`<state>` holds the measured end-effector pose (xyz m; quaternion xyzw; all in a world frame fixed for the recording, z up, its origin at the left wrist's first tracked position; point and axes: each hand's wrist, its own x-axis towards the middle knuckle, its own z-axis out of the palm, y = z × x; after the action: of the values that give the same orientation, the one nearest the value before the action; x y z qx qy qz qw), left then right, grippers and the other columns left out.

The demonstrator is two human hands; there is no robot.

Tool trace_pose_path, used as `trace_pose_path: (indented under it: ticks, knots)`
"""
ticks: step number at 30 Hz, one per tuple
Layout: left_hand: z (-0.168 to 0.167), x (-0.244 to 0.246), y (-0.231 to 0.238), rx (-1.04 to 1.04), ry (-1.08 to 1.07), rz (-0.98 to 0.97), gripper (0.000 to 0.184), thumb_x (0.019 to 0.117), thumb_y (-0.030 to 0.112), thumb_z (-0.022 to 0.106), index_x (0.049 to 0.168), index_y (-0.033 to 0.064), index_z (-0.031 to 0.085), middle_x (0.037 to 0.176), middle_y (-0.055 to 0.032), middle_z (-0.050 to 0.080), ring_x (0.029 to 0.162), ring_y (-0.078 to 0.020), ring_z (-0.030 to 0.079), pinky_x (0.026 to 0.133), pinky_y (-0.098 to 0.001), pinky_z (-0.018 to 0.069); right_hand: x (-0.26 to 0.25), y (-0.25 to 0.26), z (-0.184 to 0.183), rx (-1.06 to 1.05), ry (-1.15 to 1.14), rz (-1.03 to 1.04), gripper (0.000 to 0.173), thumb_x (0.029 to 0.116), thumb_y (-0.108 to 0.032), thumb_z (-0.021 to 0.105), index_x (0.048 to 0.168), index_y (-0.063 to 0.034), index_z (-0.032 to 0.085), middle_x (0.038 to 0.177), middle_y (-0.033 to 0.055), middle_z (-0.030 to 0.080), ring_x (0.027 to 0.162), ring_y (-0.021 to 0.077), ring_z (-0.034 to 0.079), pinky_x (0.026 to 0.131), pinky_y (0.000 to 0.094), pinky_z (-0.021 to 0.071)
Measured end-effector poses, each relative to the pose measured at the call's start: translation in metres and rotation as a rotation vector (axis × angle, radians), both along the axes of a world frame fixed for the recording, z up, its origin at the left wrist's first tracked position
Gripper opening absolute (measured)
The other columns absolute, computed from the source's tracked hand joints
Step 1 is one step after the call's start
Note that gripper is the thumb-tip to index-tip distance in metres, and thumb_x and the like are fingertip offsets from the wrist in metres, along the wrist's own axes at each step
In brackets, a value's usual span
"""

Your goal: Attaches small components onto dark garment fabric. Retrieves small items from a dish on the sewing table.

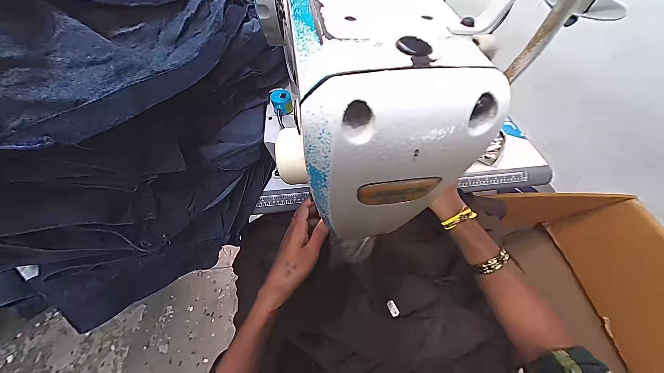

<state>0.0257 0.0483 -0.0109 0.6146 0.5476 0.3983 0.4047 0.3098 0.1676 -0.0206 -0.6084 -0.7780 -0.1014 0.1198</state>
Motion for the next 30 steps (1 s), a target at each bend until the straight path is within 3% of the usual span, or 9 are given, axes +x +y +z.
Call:
trace_pose_path:
  ticks: [4,10,16,18,20,23,25,27,30]
  knots:
    - [-0.006,0.011,-0.003,-0.016,-0.005,0.092,0.051,0.1019,0.025,0.049,0.143,-0.0041,0.046,0.114,-0.0093,0.062,0.097,-0.0047,0.06,0.089,-0.0226,0.0491,-0.001,-0.018,-0.009,0.08,0.084,0.074,0.031,0.0944,0.005,0.059,0.123,-0.0008,0.071,0.112,0.0258,0.066,0.105,0.0463,0.063,0.079,0.0595,0.0463]
    - [-0.015,0.013,0.001,0.039,-0.088,0.117,0.052,0.0992,0.025,0.053,0.14,-0.0067,0.046,0.108,-0.0064,0.06,0.091,-0.0011,0.06,0.082,-0.0169,0.0496,0.025,-0.026,-0.008,0.216,0.448,0.177,0.019,0.0967,-0.013,0.066,0.102,0.0025,0.075,0.103,0.0234,0.07,0.096,0.0416,0.068,0.082,0.0563,0.0526]
    - [-0.013,0.009,0.007,0.022,-0.034,0.111,0.038,0.0995,0.023,0.055,0.126,-0.0046,0.051,0.097,-0.0012,0.059,0.081,0.0033,0.056,0.074,-0.0144,0.047,0.016,-0.047,0.024,0.267,0.649,0.134,0.016,0.0942,-0.009,0.068,0.101,0.0035,0.074,0.094,0.0169,0.071,0.084,0.0202,0.068,0.078,0.0335,0.0536]
    - [-0.004,0.006,0.001,0.053,0.143,0.091,0.033,0.1015,0.028,0.054,0.117,-0.0015,0.058,0.086,-0.0022,0.059,0.077,-0.0054,0.055,0.072,-0.0261,0.0473,0.004,-0.053,0.03,0.269,0.691,0.184,0.014,0.0913,-0.011,0.071,0.095,0.0018,0.073,0.088,0.012,0.071,0.078,0.0116,0.066,0.073,0.0258,0.0533]
    - [0.006,-0.003,-0.021,0.25,0.212,-0.071,0.032,0.1028,0.03,0.056,0.095,0.0002,0.065,0.07,-0.0045,0.062,0.062,-0.0097,0.059,0.06,-0.03,0.0499,-0.012,-0.06,0.035,0.298,0.67,0.294,0.013,0.0881,-0.013,0.071,0.087,-0.0007,0.071,0.08,0.0085,0.068,0.074,0.0101,0.064,0.068,0.0255,0.052]
    - [0.021,-0.044,-0.061,0.333,0.038,-0.51,0.038,0.1062,0.04,0.051,0.091,0.0096,0.066,0.077,0.001,0.065,0.071,-0.0002,0.061,0.066,-0.016,0.0502,-0.037,-0.079,0.034,0.422,0.445,0.628,0.02,0.0978,-0.021,0.063,0.083,-0.0075,0.066,0.075,0.0084,0.067,0.073,0.0181,0.067,0.066,0.0296,0.0549]
    - [0.012,-0.09,-0.073,0.2,0.035,-0.253,0.03,0.105,0.045,0.051,0.094,0.022,0.067,0.083,0.0147,0.065,0.076,0.011,0.059,0.069,-0.0086,0.0493,-0.057,-0.089,0.028,0.448,0.29,0.838,0.022,0.1042,-0.017,0.053,0.089,-0.009,0.067,0.074,0.0071,0.065,0.071,0.0217,0.064,0.065,0.0324,0.0508]
    - [0.005,-0.134,-0.078,0.016,-0.033,0.139,0.019,0.103,0.044,0.055,0.094,0.0303,0.064,0.083,0.0225,0.064,0.076,0.0108,0.06,0.068,-0.0118,0.0511,-0.071,-0.087,0.035,0.449,0.191,0.864,0.023,0.0986,-0.012,0.057,0.079,-0.01,0.069,0.065,0.0047,0.064,0.065,0.021,0.064,0.06,0.0325,0.0485]
    - [0.045,-0.171,-0.097,-0.164,-0.286,0.511,0.019,0.1071,0.014,0.042,0.109,0.0113,0.06,0.094,0.0062,0.071,0.09,-0.0055,0.07,0.084,-0.0262,0.0596,-0.072,-0.085,0.045,0.366,0.222,0.811,0.018,0.0891,-0.008,0.063,0.074,-0.0093,0.071,0.063,0.0052,0.062,0.066,0.0225,0.065,0.057,0.0347,0.0481]
